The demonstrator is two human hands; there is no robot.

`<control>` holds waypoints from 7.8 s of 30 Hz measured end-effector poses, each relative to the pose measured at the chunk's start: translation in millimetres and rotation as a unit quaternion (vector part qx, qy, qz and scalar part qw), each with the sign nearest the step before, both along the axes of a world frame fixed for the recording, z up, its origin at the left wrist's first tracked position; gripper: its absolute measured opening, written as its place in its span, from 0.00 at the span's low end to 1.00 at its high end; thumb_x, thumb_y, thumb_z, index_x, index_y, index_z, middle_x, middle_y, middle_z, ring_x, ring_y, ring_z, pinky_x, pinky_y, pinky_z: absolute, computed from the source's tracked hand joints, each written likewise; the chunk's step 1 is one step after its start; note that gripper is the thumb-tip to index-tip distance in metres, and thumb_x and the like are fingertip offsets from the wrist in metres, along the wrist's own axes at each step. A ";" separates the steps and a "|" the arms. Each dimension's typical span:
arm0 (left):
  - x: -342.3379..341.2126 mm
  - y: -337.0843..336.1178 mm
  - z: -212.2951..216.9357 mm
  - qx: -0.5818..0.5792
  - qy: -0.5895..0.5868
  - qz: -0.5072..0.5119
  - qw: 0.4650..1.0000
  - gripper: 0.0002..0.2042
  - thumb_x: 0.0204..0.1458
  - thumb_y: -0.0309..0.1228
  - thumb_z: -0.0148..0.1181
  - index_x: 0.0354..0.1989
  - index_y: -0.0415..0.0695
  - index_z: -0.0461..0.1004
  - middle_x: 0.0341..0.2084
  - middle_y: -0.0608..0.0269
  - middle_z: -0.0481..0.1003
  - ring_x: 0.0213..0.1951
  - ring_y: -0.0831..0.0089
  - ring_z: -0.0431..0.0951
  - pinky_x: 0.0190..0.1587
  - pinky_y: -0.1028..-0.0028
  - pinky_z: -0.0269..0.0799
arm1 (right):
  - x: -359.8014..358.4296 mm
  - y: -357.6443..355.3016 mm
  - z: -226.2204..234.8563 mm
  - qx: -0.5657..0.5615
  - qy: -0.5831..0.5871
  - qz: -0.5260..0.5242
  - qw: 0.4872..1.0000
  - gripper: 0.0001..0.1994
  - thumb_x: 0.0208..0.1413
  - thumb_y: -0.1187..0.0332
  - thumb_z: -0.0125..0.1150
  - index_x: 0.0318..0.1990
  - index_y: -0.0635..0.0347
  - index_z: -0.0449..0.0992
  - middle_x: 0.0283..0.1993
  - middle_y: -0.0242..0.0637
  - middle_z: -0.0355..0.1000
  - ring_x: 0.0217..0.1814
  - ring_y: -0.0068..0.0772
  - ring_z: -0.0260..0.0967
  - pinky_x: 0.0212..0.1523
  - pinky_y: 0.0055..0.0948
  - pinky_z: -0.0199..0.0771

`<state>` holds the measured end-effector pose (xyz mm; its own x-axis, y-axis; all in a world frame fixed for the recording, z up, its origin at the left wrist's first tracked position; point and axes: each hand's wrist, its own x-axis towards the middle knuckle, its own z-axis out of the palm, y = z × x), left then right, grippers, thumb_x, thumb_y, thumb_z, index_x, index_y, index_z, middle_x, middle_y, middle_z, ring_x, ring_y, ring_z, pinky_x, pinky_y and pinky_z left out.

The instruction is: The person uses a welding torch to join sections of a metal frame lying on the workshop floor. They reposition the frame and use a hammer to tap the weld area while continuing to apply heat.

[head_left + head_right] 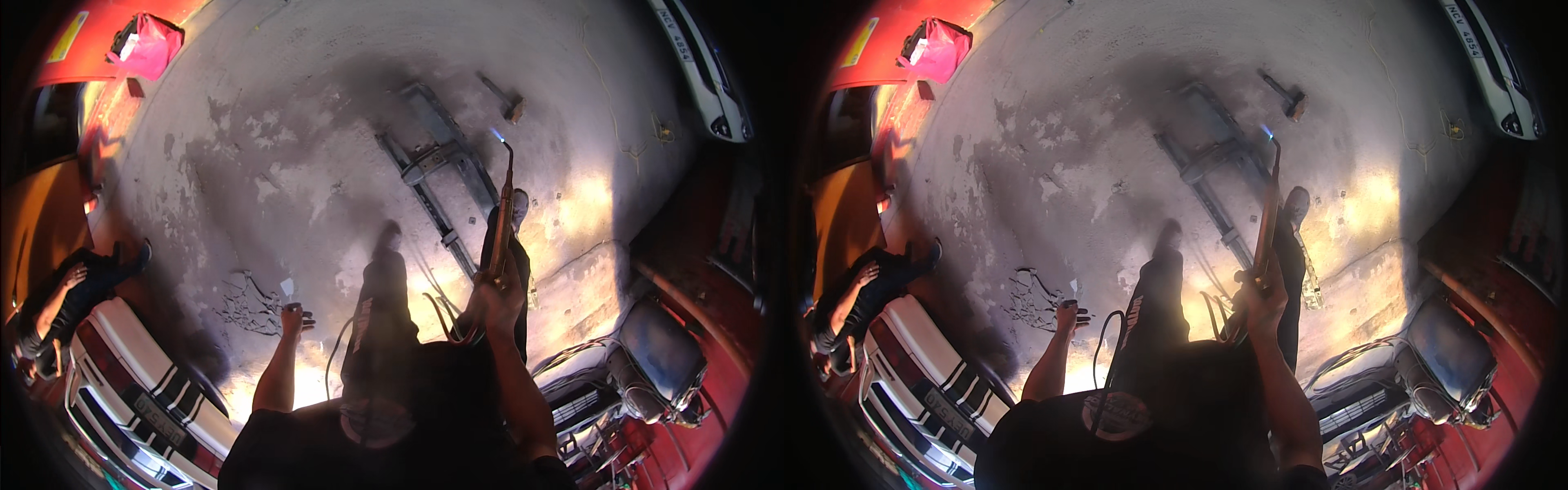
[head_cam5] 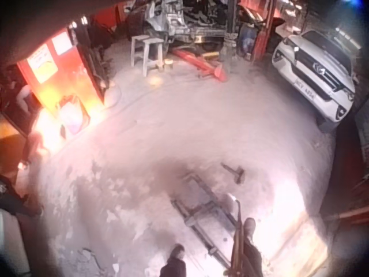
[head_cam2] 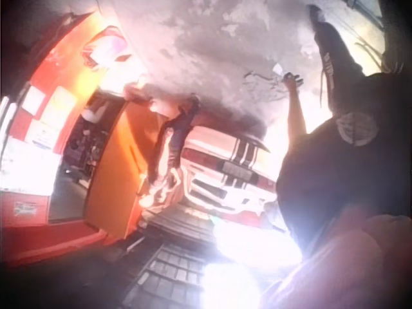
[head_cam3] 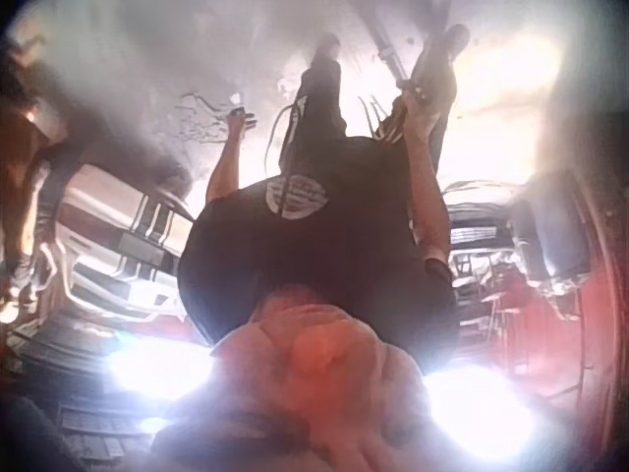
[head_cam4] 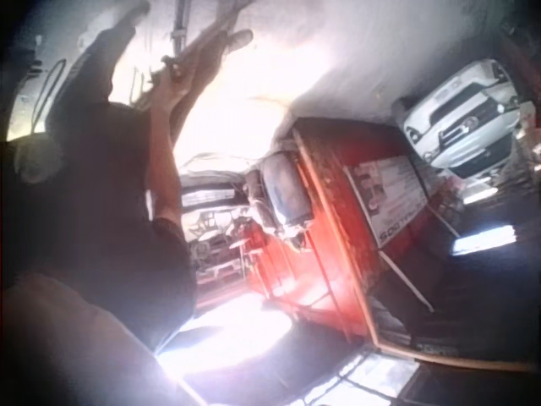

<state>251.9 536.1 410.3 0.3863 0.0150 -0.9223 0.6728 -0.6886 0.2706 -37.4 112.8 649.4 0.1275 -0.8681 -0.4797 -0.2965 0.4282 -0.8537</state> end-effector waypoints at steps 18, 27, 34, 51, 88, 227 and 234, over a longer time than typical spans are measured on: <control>-368.8 -266.7 142.6 0.092 0.010 0.240 0.966 0.16 0.64 0.36 0.51 0.57 0.43 0.66 0.34 0.48 0.79 0.25 0.57 0.82 0.23 0.65 0.79 | -47.1 -360.5 -94.2 0.092 -0.021 0.303 0.948 0.36 0.52 0.80 0.50 0.72 0.60 0.53 0.36 0.35 0.73 0.24 0.23 0.70 0.25 0.24 0.75; -371.7 -320.9 146.8 0.031 -0.024 0.333 0.942 0.17 0.66 0.32 0.46 0.60 0.40 0.63 0.35 0.48 0.79 0.27 0.59 0.83 0.25 0.66 0.81 | -49.1 -360.4 -87.2 0.151 -0.040 0.370 0.916 0.38 0.51 0.81 0.49 0.73 0.60 0.51 0.37 0.37 0.75 0.24 0.23 0.69 0.25 0.23 0.74; -304.5 -316.5 91.4 -0.049 -0.047 0.365 0.929 0.17 0.65 0.33 0.48 0.60 0.40 0.63 0.36 0.51 0.79 0.28 0.63 0.83 0.26 0.70 0.80 | -13.6 -324.4 -80.3 0.113 0.057 0.424 0.897 0.35 0.51 0.79 0.52 0.71 0.64 0.55 0.39 0.37 0.74 0.27 0.22 0.71 0.29 0.22 0.74; -216.9 -367.6 -0.1 -0.140 -0.025 0.336 0.931 0.15 0.64 0.33 0.52 0.55 0.38 0.69 0.34 0.52 0.79 0.25 0.67 0.81 0.23 0.70 0.79 | 86.8 -238.1 -134.2 -0.112 0.141 0.676 0.714 0.38 0.45 0.81 0.60 0.69 0.58 0.62 0.40 0.46 0.71 0.39 0.42 0.72 0.42 0.36 0.73; -280.6 -591.1 -301.8 -0.221 0.077 0.512 0.826 0.18 0.59 0.40 0.58 0.47 0.35 0.78 0.27 0.62 0.76 0.21 0.77 0.72 0.17 0.74 0.64 | 55.2 -260.8 -474.6 -0.109 0.378 0.805 0.445 0.40 0.46 0.71 0.68 0.69 0.55 0.57 0.41 0.52 0.69 0.40 0.56 0.74 0.38 0.47 0.77; -275.6 -600.8 -298.0 -0.206 0.138 0.669 0.701 0.11 0.62 0.38 0.55 0.31 0.46 0.76 0.17 0.69 0.70 0.11 0.78 0.64 0.12 0.76 0.54 | 82.2 -256.4 -470.6 -0.114 0.399 0.827 0.378 0.27 0.57 0.62 0.61 0.62 0.63 0.62 0.41 0.54 0.71 0.39 0.55 0.76 0.37 0.46 0.78; -288.3 -607.3 -307.1 -0.164 -0.059 0.453 0.874 0.08 0.58 0.30 0.56 0.40 0.40 0.78 0.31 0.57 0.78 0.31 0.69 0.77 0.34 0.71 0.68 | 74.9 -260.2 -477.1 -0.118 0.401 0.834 0.360 0.25 0.58 0.65 0.58 0.62 0.62 0.62 0.43 0.55 0.71 0.41 0.57 0.76 0.40 0.48 0.78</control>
